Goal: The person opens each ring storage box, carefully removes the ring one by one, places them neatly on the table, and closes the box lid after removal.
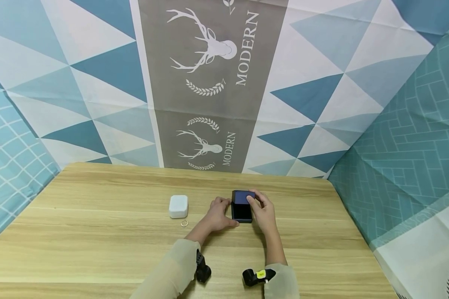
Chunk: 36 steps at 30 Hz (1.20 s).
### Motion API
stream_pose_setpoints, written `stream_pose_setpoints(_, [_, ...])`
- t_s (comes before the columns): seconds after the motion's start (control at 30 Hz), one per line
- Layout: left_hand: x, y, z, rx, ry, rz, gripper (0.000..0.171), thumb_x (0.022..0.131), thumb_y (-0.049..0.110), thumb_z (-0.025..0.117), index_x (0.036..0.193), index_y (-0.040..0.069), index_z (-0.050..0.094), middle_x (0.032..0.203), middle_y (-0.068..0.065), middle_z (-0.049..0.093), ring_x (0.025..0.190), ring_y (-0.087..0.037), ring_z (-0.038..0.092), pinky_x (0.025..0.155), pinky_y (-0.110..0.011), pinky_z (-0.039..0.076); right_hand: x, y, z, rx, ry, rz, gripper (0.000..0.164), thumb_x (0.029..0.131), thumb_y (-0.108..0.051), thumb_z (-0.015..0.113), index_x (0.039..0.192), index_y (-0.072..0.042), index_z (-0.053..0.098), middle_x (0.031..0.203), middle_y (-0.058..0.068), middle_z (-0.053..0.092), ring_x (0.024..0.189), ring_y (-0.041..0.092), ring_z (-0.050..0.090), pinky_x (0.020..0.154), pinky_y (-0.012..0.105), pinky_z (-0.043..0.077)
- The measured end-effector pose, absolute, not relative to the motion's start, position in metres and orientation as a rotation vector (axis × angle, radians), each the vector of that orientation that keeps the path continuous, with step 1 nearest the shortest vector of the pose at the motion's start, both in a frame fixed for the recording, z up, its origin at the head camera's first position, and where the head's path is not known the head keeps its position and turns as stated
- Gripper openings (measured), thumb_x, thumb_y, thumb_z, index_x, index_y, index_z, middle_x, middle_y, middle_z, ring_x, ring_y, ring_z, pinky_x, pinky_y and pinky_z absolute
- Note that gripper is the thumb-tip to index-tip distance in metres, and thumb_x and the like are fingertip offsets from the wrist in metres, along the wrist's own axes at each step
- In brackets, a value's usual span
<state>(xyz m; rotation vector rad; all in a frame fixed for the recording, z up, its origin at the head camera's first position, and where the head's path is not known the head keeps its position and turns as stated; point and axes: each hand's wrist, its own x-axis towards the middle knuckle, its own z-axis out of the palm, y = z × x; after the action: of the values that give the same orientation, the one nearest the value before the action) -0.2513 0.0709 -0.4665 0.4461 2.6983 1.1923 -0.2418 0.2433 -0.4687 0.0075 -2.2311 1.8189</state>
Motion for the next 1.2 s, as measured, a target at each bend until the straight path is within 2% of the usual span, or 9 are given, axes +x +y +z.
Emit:
stream_pose_setpoints(0.17, [-0.251,0.071,-0.466,0.449,2.699,1.204,0.083,0.067,0.028,0.083,0.135,-0.001,0.046,0.129,-0.016,0.044,0.116,-0.029,0.040,0.100,-0.043,0.041,-0.241,0.244,-0.470,0.015,-2.225,1.822,0.036,0.091,-0.023,0.061,0.122,-0.004,0.060,0.105,-0.014,0.060,0.094,0.000,0.059,0.080,0.012,0.048])
stream_pose_setpoints(0.37, [-0.250,0.070,-0.465,0.450,2.695,1.196,0.081,0.068,0.028,0.082,0.135,0.000,0.046,0.129,-0.015,0.043,0.117,-0.029,0.040,0.100,-0.042,0.040,-0.240,0.244,-0.466,-0.026,-2.249,1.843,0.035,0.091,-0.023,0.061,0.121,-0.006,0.061,0.110,-0.009,0.058,0.097,-0.001,0.058,0.082,0.012,0.048])
stream_pose_setpoints(0.53, [-0.250,0.070,-0.463,0.449,2.693,1.197,0.081,0.067,0.028,0.083,0.134,-0.001,0.047,0.128,-0.016,0.044,0.117,-0.030,0.040,0.100,-0.042,0.040,-0.231,0.237,-0.452,-0.024,-2.260,1.854,0.034,0.092,-0.018,0.060,0.122,-0.003,0.060,0.111,-0.005,0.057,0.095,-0.002,0.058,0.081,0.012,0.048])
stream_pose_setpoints(0.8, [-0.251,0.070,-0.465,0.449,2.697,1.181,0.082,0.067,0.029,0.082,0.135,0.000,0.047,0.128,-0.015,0.044,0.117,-0.029,0.040,0.100,-0.041,0.040,-0.226,0.234,-0.444,-0.035,-2.276,1.834,0.035,0.092,-0.019,0.059,0.122,-0.002,0.059,0.112,-0.006,0.056,0.095,-0.003,0.057,0.081,0.011,0.048])
stream_pose_setpoints(1.03, [-0.252,0.070,-0.465,0.431,2.691,1.173,0.082,0.067,0.029,0.083,0.135,0.001,0.046,0.129,-0.015,0.044,0.117,-0.029,0.040,0.100,-0.041,0.041,-0.225,0.234,-0.445,-0.012,-2.261,1.852,0.035,0.092,-0.019,0.059,0.122,-0.002,0.059,0.117,0.004,0.056,0.095,-0.002,0.058,0.081,0.012,0.048])
stream_pose_setpoints(1.2, [-0.252,0.070,-0.464,0.438,2.694,1.177,0.082,0.067,0.029,0.083,0.135,0.000,0.047,0.129,-0.016,0.044,0.118,-0.030,0.040,0.100,-0.041,0.041,-0.224,0.233,-0.446,-0.016,-2.258,1.859,0.035,0.092,-0.018,0.059,0.122,-0.002,0.059,0.118,0.004,0.055,0.095,-0.002,0.057,0.080,0.013,0.048])
